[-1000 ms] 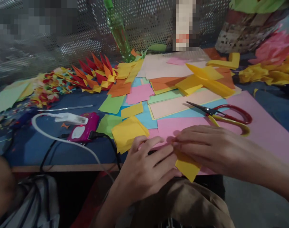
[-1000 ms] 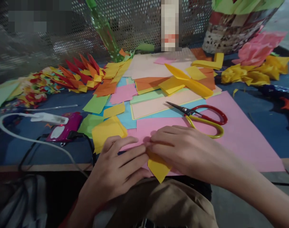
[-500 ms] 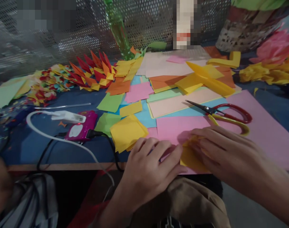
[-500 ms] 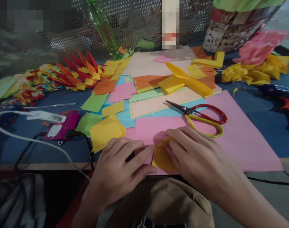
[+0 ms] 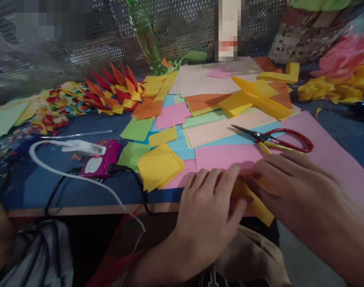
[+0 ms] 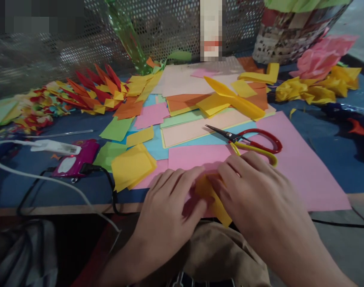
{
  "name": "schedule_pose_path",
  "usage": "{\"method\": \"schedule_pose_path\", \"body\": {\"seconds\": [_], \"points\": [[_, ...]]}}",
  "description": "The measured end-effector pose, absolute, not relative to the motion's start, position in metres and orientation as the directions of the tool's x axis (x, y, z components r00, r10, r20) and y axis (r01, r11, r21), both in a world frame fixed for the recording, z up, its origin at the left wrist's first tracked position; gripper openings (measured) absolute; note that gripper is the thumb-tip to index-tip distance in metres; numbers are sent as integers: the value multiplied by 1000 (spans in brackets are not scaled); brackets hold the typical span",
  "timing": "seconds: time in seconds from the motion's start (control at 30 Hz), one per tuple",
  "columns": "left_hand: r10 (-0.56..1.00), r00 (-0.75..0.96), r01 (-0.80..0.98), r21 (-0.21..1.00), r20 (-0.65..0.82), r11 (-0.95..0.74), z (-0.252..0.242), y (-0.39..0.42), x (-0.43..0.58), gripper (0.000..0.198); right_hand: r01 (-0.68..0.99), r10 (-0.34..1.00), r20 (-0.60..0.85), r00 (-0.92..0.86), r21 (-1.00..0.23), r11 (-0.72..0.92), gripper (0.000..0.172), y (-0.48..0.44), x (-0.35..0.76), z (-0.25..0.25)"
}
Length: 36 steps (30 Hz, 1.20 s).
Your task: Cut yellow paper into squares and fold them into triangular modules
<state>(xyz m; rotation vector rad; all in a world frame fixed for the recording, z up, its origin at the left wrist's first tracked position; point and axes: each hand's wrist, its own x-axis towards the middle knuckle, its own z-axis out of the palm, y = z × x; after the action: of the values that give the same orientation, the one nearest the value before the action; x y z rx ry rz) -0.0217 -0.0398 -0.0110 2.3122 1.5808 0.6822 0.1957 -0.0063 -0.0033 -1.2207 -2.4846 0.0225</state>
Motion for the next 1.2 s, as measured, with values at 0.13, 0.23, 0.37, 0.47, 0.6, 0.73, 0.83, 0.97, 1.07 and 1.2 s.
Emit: {"method": "schedule_pose_path", "body": {"seconds": [0.13, 0.23, 0.37, 0.47, 0.6, 0.73, 0.83, 0.97, 1.07, 1.2], "points": [[937, 246, 753, 560, 247, -345, -10, -31, -22, 37, 775, 789, 348, -506, -219, 593, 20, 2, 195, -4], [948, 209, 741, 594, 238, -313, -10, -21, -28, 37, 700, 726, 341, -597, -221, 679, 11, 0, 193, -6], [920, 229, 794, 485, 318, -365, -14, -10, -36, 30, 561, 577, 415, -704, -174, 810, 14, 1, 193, -9], [891, 256, 782, 462, 376, -419, -15, -6, -41, 26, 508, 522, 412, -747, -155, 848, 21, 7, 196, -8], [923, 192, 831, 446, 333, -334, -11, -10, -45, 30, 438, 457, 455, -764, -154, 886, 24, 12, 200, -11], [946, 173, 871, 406, 273, -277, -11, -14, -46, 20, 452, 477, 479, -737, -175, 874, 13, 9, 200, -20], [944, 185, 843, 449, 274, -295, -13, -13, -44, 8, 460, 494, 468, -733, -194, 866, 14, 7, 200, -25], [942, 140, 862, 430, 304, -267, -14, -11, -43, 16, 454, 496, 479, -724, -210, 866, 15, 9, 198, -29], [951, 128, 906, 356, 281, -228, -12, -12, -42, 25, 461, 492, 460, -739, -187, 868, 20, 11, 198, -33], [953, 160, 899, 361, 258, -249, -10, -14, -40, 11, 462, 488, 449, -749, -175, 869, 19, 11, 199, -36]]}}
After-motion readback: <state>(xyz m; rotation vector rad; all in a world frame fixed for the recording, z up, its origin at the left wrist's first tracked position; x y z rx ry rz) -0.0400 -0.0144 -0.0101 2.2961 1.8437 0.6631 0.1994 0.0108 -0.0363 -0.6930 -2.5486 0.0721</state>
